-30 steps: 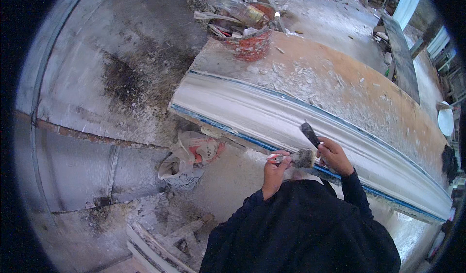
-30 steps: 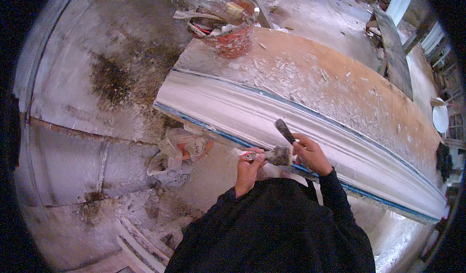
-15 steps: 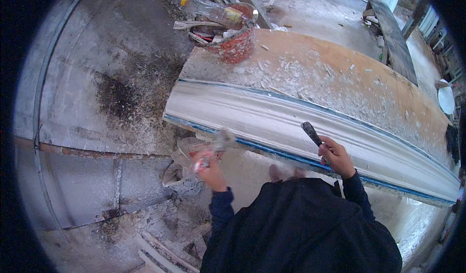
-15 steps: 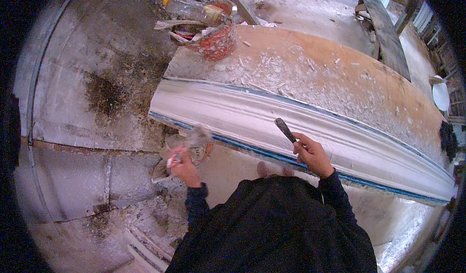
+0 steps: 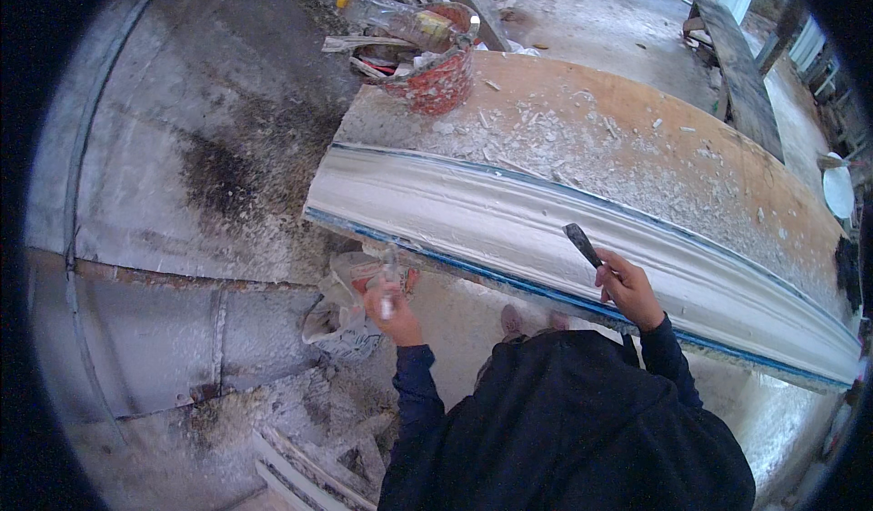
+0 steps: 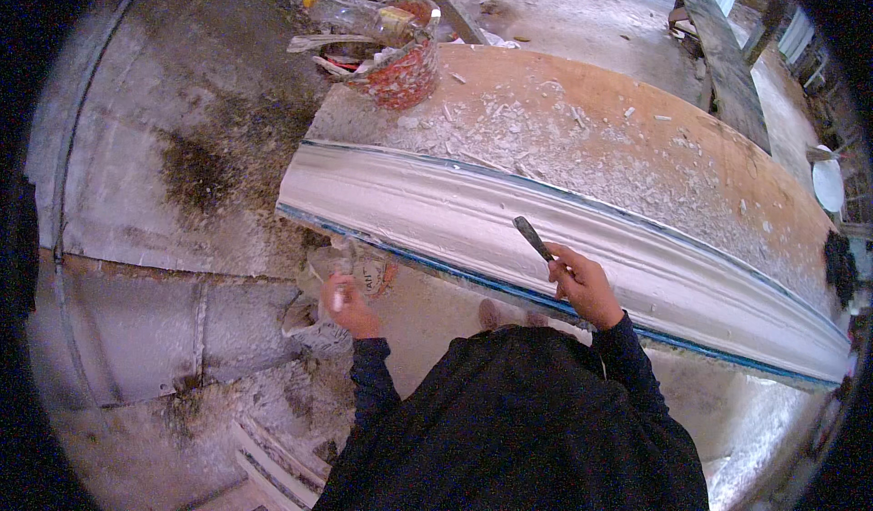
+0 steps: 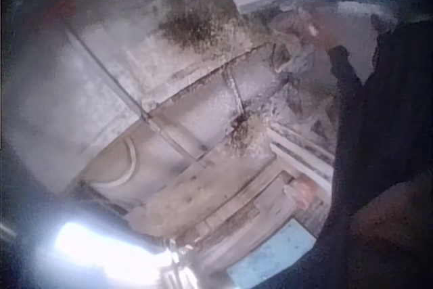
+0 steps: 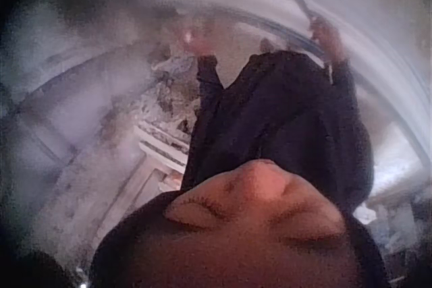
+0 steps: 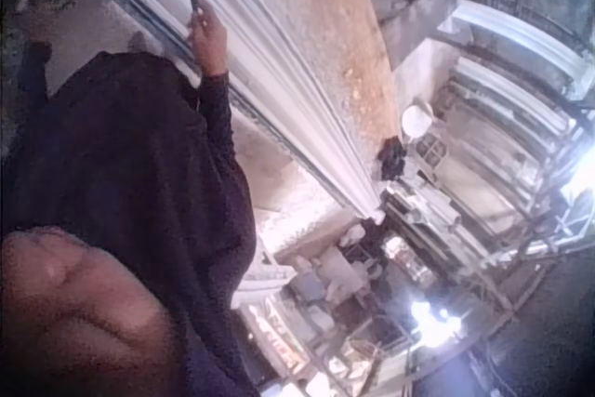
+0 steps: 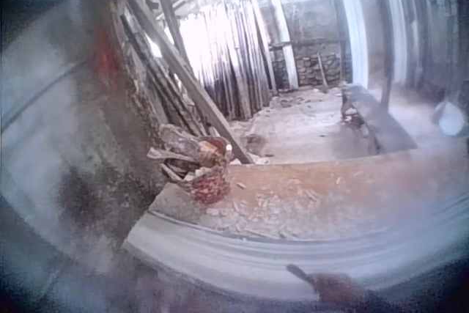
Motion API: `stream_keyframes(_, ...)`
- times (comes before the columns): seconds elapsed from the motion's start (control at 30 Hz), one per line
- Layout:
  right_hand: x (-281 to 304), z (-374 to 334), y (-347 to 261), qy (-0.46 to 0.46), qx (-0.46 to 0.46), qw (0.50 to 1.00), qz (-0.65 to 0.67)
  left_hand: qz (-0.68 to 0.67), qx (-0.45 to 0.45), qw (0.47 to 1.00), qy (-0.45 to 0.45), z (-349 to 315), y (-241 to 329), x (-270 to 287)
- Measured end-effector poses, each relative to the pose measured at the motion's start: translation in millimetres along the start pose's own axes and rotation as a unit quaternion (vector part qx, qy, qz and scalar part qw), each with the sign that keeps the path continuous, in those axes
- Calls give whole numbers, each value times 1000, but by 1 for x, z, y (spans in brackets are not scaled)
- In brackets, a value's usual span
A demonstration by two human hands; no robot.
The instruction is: The person applies a white adhesive along the edge of a long white molding piece using a brush and a scraper. They repeatedly dip the brush into a bucket and spread the adhesive along the molding's groove, then smooth it with the scraper.
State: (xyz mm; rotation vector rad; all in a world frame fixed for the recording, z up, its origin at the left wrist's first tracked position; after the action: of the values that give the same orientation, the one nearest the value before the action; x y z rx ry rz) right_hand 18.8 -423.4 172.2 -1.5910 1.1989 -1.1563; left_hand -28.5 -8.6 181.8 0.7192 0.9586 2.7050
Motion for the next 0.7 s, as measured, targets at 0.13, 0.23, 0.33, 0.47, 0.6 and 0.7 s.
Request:
stream_keyframes(0.13,2,-1,4,-14,14,1000,11,-158,87,982,-62,12,45,-6)
stream_keyframes(0.23,2,-1,5,-12,3,1000,17,-323,104,924,-178,-46,106,-40)
stream_keyframes(0.33,1,2,3,-19,21,999,21,-410,175,849,-282,-103,145,-66)
stream_keyframes(0.47,6,2,1,-21,32,999,6,-340,170,879,-287,-117,110,-73)
stream_keyframes(0.6,17,-1,3,-8,24,1000,-16,-116,49,975,-184,-49,63,-35)
stream_keyframes(0.7,15,-6,-2,-26,34,999,-31,-42,84,995,-41,-12,-70,5)
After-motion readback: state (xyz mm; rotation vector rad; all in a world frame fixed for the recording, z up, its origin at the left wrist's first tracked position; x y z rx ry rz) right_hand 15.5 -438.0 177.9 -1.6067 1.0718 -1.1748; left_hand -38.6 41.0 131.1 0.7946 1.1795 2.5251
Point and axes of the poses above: each hand's wrist, its own z-axis towards the middle knuckle, its own x-axis out of the back of the hand, y = z × x, the point moved 9 cm from there along z, towards the middle knuckle, and after that the axes turned 6 degrees about y, right-handed, at the moved point
